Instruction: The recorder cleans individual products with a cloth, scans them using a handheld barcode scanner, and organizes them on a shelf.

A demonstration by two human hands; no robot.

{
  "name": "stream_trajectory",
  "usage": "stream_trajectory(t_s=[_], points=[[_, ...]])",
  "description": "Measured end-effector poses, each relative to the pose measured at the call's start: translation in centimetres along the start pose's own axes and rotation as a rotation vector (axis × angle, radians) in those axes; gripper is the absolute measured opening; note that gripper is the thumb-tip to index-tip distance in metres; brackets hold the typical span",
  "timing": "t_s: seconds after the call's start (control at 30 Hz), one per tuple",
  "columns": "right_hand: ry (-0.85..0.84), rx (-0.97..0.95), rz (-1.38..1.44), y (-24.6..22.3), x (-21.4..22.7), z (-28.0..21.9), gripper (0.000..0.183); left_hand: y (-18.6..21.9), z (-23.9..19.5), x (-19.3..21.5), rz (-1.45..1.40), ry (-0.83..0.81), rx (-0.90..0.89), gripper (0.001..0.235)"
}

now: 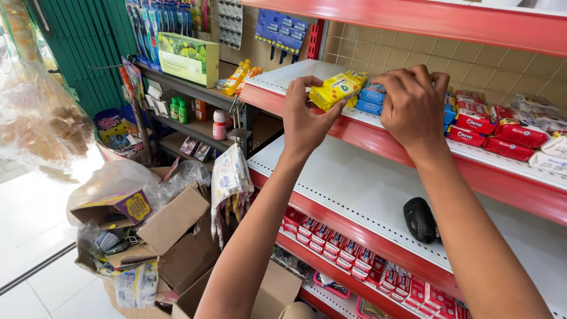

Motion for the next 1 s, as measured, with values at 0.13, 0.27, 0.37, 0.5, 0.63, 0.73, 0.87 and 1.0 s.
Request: stream_trajectory(t_s=[0.13,0.27,0.37,0.5,0.63,0.73,0.87,1.0], points=[[-0.015,-0.018,0.049,0.5,-0.3,-0.3,0.022,-0.6,-0.2,0.3,-0.082,-0.028,0.005,0.049],[-0.030,-0.045,0.064,0.4,-0.3,-0.1,0.024,-1.3,-0.1,0.7,-0.154,-0.024,0.061,0.050],[-0.038,-0.059,0.056,0.7,-0.4,-0.3,0.022,-1.2,1.0,1.3,-0.309,0.030,0.128,0.060],[-0.100,0.041,0.248,-1.5,1.9,0.9,0.050,-5.1,1.6,0.1,-0.700,0.040,0.482,0.054],[-0.084,0.165,0.217,-2.2,1.7,0.2,0.058,-4.8,1.5,-3.8,-1.131,-0.166,0.550,0.039],[-0.095,0.119,0.232,-1.3,1.2,0.1,0.042,-3.3,0.7,-5.0,-0.939,-0.261,0.502,0.041],[-0.040,0.119,0.344,-1.4,2.3,0.2,0.028,-2.4,-0.2,-3.7,-0.889,-0.071,0.489,0.043],[-0.065,0.110,0.299,-1.5,2.0,0.1,0.023,-0.6,-1.2,-2.8,-0.877,-0.249,0.356,0.050]])
Point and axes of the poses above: each hand's wrist, its own z-axis towards the middle knuckle, its own x-axis out of the back of the hand, y = z × x, the point moved 7 cm from there along z, towards the middle knuckle, and after that the axes turned 13 degrees about -x, right-handed, at the moved point
